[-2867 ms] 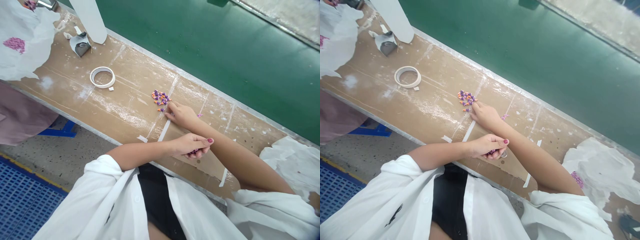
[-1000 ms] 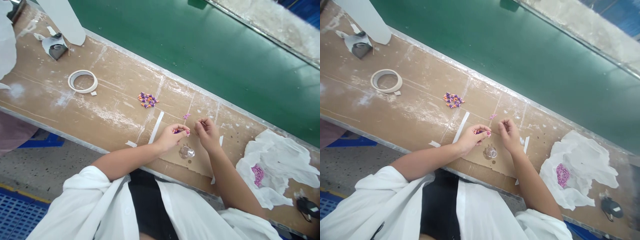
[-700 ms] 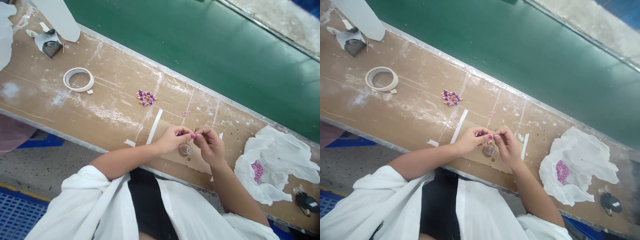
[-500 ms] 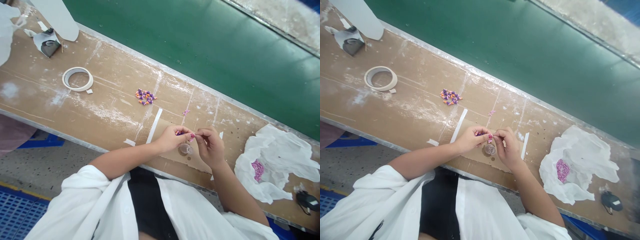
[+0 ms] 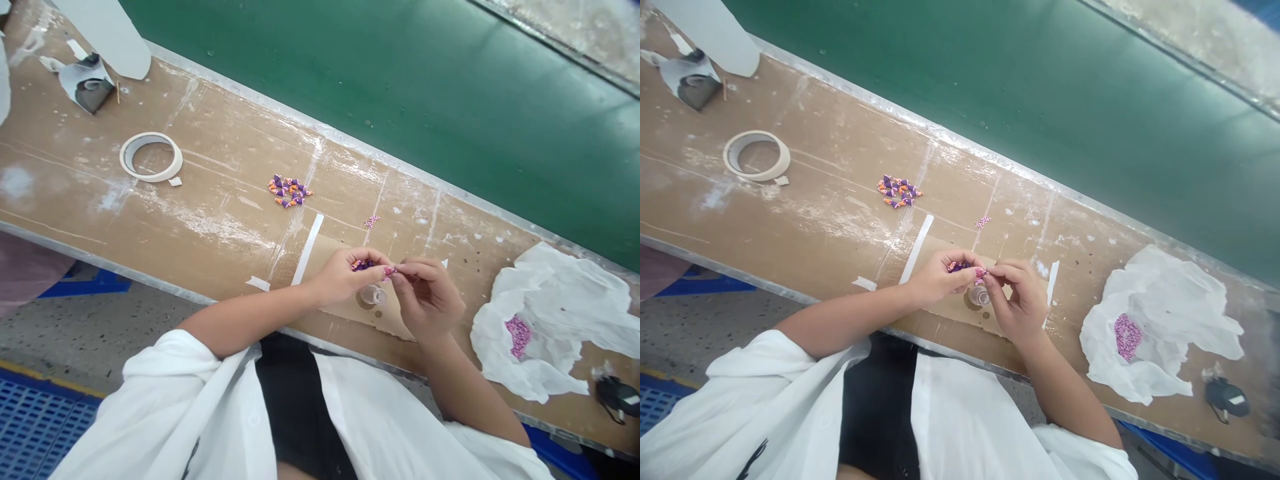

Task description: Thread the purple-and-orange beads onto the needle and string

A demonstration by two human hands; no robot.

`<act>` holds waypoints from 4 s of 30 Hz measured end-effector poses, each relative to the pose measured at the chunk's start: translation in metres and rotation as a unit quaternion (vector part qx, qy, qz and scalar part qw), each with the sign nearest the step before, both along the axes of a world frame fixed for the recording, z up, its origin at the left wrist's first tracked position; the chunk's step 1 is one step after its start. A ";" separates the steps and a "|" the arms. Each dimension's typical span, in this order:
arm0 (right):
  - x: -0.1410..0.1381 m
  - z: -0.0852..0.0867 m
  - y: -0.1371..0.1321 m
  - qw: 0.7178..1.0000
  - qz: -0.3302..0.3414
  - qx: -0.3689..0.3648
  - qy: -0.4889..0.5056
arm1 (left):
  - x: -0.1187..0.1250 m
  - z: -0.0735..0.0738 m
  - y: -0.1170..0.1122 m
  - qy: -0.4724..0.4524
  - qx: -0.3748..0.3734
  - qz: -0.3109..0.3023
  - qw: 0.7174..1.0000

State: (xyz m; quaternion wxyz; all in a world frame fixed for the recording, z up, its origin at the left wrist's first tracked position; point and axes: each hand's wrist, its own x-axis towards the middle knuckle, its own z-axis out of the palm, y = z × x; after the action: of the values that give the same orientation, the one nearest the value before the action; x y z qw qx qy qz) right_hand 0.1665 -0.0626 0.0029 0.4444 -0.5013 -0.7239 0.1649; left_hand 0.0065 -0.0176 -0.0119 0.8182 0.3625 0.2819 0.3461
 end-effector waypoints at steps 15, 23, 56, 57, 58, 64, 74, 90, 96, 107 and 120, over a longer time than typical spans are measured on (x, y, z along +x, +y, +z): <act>0.003 0.001 -0.001 0.999 0.020 -0.031 0.027 | -0.004 0.006 0.003 -0.005 -0.011 -0.044 0.999; 0.012 0.006 0.005 0.991 0.084 -0.099 0.015 | -0.003 0.008 -0.001 -0.001 -0.048 -0.063 0.997; -0.002 0.014 -0.008 0.999 0.006 -0.043 -0.018 | -0.002 0.002 -0.007 0.034 0.113 -0.023 0.993; -0.002 0.015 -0.008 0.998 0.014 -0.049 -0.021 | -0.003 0.001 -0.007 0.041 0.126 -0.020 0.991; -0.001 0.016 -0.007 0.998 0.020 -0.053 -0.023 | -0.003 0.001 -0.006 0.048 0.139 -0.016 0.989; 0.005 0.018 -0.005 0.996 0.044 -0.075 -0.009 | -0.003 0.003 -0.007 0.076 0.159 -0.018 0.984; 0.033 0.021 -0.007 0.950 0.138 -0.101 -0.263 | 0.001 0.002 -0.001 -0.006 -0.019 0.034 0.999; 0.021 0.022 -0.006 0.976 0.060 -0.033 -0.206 | 0.003 0.008 0.003 -0.025 -0.198 0.006 0.980; 0.005 0.018 -0.003 0.982 0.000 0.015 -0.187 | 0.004 0.007 0.001 -0.048 -0.197 -0.010 0.979; 0.000 0.014 0.003 0.969 0.016 0.064 -0.239 | 0.002 0.006 0.000 -0.052 -0.173 -0.024 0.983; -0.004 0.022 -0.001 0.955 0.033 0.068 -0.285 | -0.003 0.015 0.005 0.024 -0.170 -0.044 0.984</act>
State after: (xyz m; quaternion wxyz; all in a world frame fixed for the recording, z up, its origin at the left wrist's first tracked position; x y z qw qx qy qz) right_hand 0.1628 -0.0635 0.0248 0.2466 -0.4720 -0.8462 -0.0199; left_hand 0.0034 -0.0130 0.0035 0.8755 0.2381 0.3398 0.2475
